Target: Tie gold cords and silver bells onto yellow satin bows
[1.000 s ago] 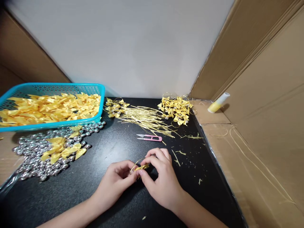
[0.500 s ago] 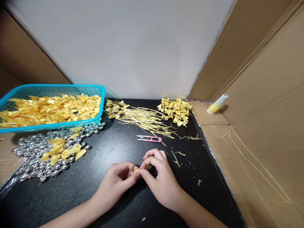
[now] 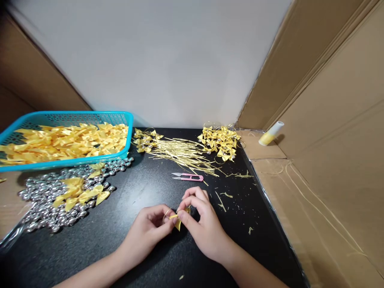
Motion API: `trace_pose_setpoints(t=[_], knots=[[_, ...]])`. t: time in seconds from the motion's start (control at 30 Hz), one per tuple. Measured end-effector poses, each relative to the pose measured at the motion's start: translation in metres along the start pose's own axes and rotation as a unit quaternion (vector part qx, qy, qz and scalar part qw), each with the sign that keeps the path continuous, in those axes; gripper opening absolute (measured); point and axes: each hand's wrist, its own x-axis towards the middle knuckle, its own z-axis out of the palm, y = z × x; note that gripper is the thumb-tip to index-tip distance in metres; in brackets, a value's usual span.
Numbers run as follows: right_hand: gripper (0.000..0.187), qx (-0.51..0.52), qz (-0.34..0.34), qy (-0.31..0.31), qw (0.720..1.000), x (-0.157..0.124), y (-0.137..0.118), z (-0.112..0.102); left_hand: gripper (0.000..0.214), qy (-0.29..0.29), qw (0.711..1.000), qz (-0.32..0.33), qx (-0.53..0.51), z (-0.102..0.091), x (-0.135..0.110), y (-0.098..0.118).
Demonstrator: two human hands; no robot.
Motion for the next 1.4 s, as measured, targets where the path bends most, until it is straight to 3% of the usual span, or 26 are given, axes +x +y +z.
trace_pose_setpoints(t=[0.17,0.47,0.73,0.93,1.4], knots=[[0.005,-0.053,-0.006,-0.034,0.998,0.0,-0.004,-0.003,0.024,0.002,1.0,-0.001,-0.008,0.001,0.001,0.002],[0.013,-0.05,-0.022,0.011,0.998,0.0,0.001,-0.001,0.025,0.0,1.0,-0.001,-0.008,0.001,-0.001,0.003],[0.009,0.102,-0.048,0.076,0.991,0.0,0.007,-0.004,0.025,-0.001,1.0,0.0,-0.013,0.001,0.0,0.004],[0.01,0.179,-0.086,0.072,0.978,-0.001,0.003,-0.008,0.027,0.003,1.0,-0.008,-0.009,0.0,0.001,0.004],[0.007,0.269,-0.109,0.219,0.932,-0.004,-0.014,-0.058,0.03,0.058,0.998,-0.033,-0.022,-0.006,0.007,0.008]])
